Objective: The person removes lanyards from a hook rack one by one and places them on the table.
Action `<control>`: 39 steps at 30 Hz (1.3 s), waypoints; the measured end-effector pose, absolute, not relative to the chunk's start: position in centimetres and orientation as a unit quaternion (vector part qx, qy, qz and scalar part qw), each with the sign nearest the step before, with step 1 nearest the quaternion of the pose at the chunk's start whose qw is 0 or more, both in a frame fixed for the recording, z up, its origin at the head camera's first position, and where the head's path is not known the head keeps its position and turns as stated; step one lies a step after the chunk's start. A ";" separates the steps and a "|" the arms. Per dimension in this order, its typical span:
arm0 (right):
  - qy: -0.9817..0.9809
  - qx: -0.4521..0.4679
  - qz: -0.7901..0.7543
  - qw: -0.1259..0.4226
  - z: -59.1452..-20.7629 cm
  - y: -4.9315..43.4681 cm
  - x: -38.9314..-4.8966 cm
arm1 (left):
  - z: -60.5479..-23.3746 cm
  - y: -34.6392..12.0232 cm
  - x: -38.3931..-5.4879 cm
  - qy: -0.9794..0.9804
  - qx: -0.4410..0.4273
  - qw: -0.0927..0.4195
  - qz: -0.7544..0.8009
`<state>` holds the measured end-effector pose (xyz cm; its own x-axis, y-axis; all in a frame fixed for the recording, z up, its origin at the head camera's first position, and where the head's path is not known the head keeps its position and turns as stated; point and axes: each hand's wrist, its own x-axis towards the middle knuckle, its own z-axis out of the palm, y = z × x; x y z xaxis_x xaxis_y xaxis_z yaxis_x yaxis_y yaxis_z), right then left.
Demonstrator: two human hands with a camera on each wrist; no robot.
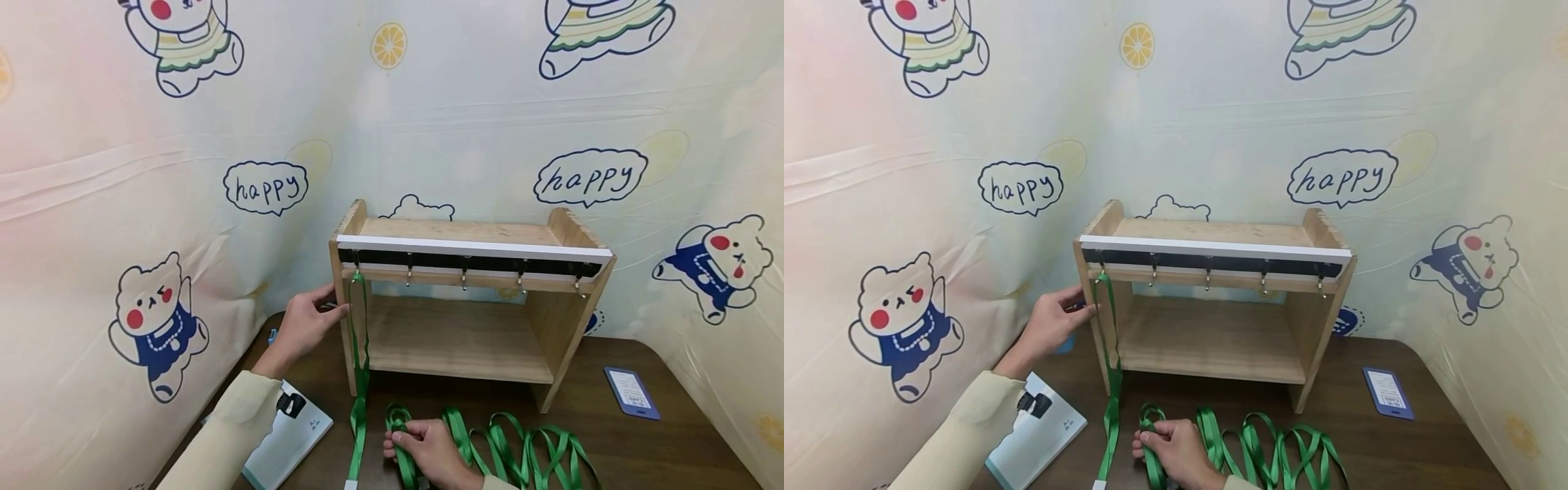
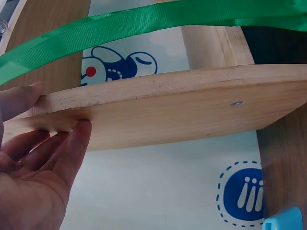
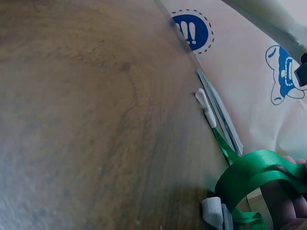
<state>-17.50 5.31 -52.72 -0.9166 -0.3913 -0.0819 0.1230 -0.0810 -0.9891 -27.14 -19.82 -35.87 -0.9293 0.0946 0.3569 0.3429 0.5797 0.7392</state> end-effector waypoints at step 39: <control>0.782 -0.124 -0.601 0.107 -53.0 5.3 -19.2 | -35.8 -19.9 -27.2 -0.875 -0.126 0.134 -0.447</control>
<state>-19.24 5.26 -53.01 -0.9464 -0.3225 -0.0189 -0.0649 0.2473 -0.9668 -27.15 -19.90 -35.82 -0.9324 0.1001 0.3472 0.3401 0.5682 0.7494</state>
